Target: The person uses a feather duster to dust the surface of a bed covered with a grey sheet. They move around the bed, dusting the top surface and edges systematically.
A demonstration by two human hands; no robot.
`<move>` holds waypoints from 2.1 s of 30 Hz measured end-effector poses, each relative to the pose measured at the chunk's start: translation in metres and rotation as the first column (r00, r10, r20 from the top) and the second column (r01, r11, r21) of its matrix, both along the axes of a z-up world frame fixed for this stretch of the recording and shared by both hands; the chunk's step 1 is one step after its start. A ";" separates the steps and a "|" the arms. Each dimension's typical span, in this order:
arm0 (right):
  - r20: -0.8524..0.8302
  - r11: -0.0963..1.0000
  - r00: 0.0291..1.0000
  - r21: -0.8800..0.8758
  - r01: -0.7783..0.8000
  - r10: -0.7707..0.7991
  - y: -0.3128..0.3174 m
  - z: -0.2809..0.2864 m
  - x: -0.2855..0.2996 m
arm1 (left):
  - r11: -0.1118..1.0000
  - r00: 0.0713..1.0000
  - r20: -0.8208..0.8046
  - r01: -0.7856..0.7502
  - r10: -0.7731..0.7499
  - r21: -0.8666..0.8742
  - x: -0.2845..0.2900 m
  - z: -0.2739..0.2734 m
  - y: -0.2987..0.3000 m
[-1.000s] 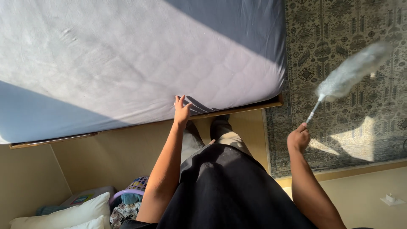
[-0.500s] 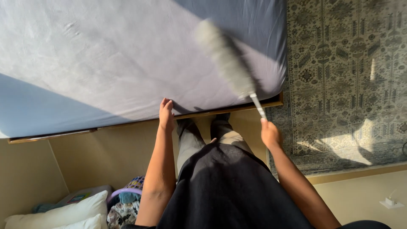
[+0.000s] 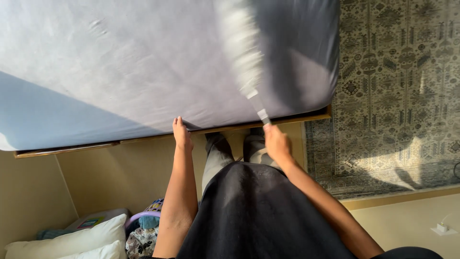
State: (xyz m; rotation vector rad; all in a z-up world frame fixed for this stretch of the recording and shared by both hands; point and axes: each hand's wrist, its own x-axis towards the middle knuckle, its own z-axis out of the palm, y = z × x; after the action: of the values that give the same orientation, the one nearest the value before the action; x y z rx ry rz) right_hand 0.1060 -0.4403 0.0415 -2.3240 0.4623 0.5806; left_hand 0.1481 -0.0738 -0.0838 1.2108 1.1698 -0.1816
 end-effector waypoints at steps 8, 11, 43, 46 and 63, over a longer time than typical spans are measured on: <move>-0.108 0.994 0.994 -0.110 0.016 -0.028 0.003 -0.060 -0.022 | 0.959 0.976 0.005 -0.212 0.217 -0.186 -0.002 -0.019 0.076; -0.147 0.857 0.844 -0.122 0.501 -0.515 -0.023 -0.068 -0.004 | 0.968 0.983 0.036 -0.172 0.181 -0.184 -0.001 -0.020 0.098; -0.090 0.556 0.555 0.016 0.831 -0.827 -0.067 -0.022 -0.020 | 0.064 0.401 -0.369 0.744 -0.838 0.665 -0.018 0.048 0.035; -0.011 0.753 0.755 -0.079 0.653 -0.656 -0.028 -0.019 -0.005 | 0.033 0.381 -0.370 0.733 -0.847 0.680 0.003 0.055 0.046; -0.166 0.831 0.867 0.247 0.499 -0.471 0.343 -0.054 0.169 | 0.438 0.582 -0.195 0.757 -0.790 0.485 0.035 0.068 0.358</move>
State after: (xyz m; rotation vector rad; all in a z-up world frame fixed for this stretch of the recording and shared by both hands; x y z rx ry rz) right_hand 0.2752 -0.0975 -0.0123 -1.8103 0.9222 0.4721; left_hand 0.1833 0.2838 -0.0159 2.2083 0.4957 -0.5436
